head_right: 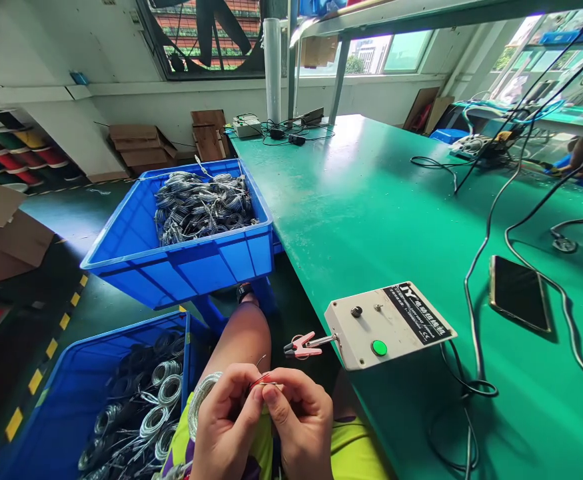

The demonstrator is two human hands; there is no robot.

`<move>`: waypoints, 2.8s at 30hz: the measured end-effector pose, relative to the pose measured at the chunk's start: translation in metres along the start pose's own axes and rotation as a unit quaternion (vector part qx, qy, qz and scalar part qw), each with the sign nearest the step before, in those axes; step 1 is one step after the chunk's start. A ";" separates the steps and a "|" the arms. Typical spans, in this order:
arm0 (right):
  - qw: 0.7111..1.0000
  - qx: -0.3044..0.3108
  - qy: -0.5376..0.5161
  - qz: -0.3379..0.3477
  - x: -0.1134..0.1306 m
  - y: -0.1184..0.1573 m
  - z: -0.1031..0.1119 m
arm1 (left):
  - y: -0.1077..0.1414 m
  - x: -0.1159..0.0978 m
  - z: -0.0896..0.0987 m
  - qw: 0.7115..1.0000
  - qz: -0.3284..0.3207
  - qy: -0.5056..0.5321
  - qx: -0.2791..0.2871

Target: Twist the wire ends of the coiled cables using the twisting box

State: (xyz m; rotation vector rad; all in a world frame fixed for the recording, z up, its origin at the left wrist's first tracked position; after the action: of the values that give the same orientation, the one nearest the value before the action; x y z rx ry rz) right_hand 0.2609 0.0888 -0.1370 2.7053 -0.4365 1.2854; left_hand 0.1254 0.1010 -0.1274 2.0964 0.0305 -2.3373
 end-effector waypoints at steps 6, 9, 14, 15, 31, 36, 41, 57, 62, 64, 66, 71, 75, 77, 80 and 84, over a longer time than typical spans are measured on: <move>0.999 -0.022 -0.011 -0.029 -0.009 0.000 0.004 | 0.002 0.010 0.002 0.999 0.039 0.022 0.002; 0.998 -0.037 0.005 -0.044 -0.012 0.001 0.005 | 0.001 0.010 0.003 0.998 0.052 0.023 0.024; 0.994 -0.066 0.036 -0.085 -0.023 0.002 0.014 | -0.004 0.013 0.007 0.998 0.062 0.027 -0.007; 0.992 -0.077 0.048 -0.088 -0.024 0.000 0.018 | -0.006 0.015 0.007 0.997 0.065 0.029 -0.015; 0.963 -0.190 -0.171 -0.086 -0.046 -0.035 0.065 | -0.024 0.021 -0.012 0.994 0.085 0.075 0.003; 0.956 -0.199 -0.192 -0.095 -0.053 -0.030 0.072 | -0.024 0.020 -0.018 0.993 0.085 0.072 0.032; 0.956 -0.185 -0.206 -0.102 -0.053 -0.029 0.068 | -0.023 0.021 -0.022 0.991 0.083 0.094 0.051; 0.966 -0.150 -0.165 -0.131 -0.030 -0.035 0.045 | -0.025 0.018 -0.024 0.992 0.073 0.092 0.041; 0.984 -0.072 -0.034 -0.158 -0.054 0.002 0.065 | -0.029 0.019 -0.021 0.996 0.072 0.054 0.030; 0.975 -0.048 0.033 -0.214 -0.073 0.029 0.077 | -0.031 0.019 -0.021 0.996 0.077 0.038 0.033; 0.961 -0.028 0.070 -0.266 -0.092 0.055 0.087 | -0.033 0.016 -0.021 0.996 0.073 0.027 0.039; 0.943 -0.015 0.100 -0.319 -0.118 0.089 0.103 | -0.035 0.009 -0.020 0.998 0.043 0.014 0.052; 0.942 -0.024 0.113 -0.316 -0.127 0.090 0.104 | -0.037 0.007 -0.019 0.997 0.031 0.013 0.068; 0.938 -0.018 0.118 -0.325 -0.133 0.090 0.101 | -0.039 0.006 -0.018 0.997 0.024 0.012 0.073; 0.930 -0.013 0.128 -0.345 -0.145 0.091 0.096 | -0.043 0.005 -0.018 0.997 0.019 0.015 0.076; 0.922 -0.013 0.146 -0.358 -0.154 0.090 0.096 | -0.045 0.007 -0.020 0.996 0.021 0.019 0.083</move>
State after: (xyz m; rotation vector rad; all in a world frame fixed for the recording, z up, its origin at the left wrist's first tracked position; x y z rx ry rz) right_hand 0.2118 0.0135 -0.3186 2.2253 0.5200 1.3670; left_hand 0.1437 0.1466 -0.1361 2.1905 -0.2136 -2.3509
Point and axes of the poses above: each hand's wrist, its own y-axis away from the middle knuckle, its own z-axis out of the back of the hand, x = y × z, the point moved 7 cm from there along -y, towards the middle knuckle, and after that the axes turned 14 degrees about -y, right-handed, at the moved point
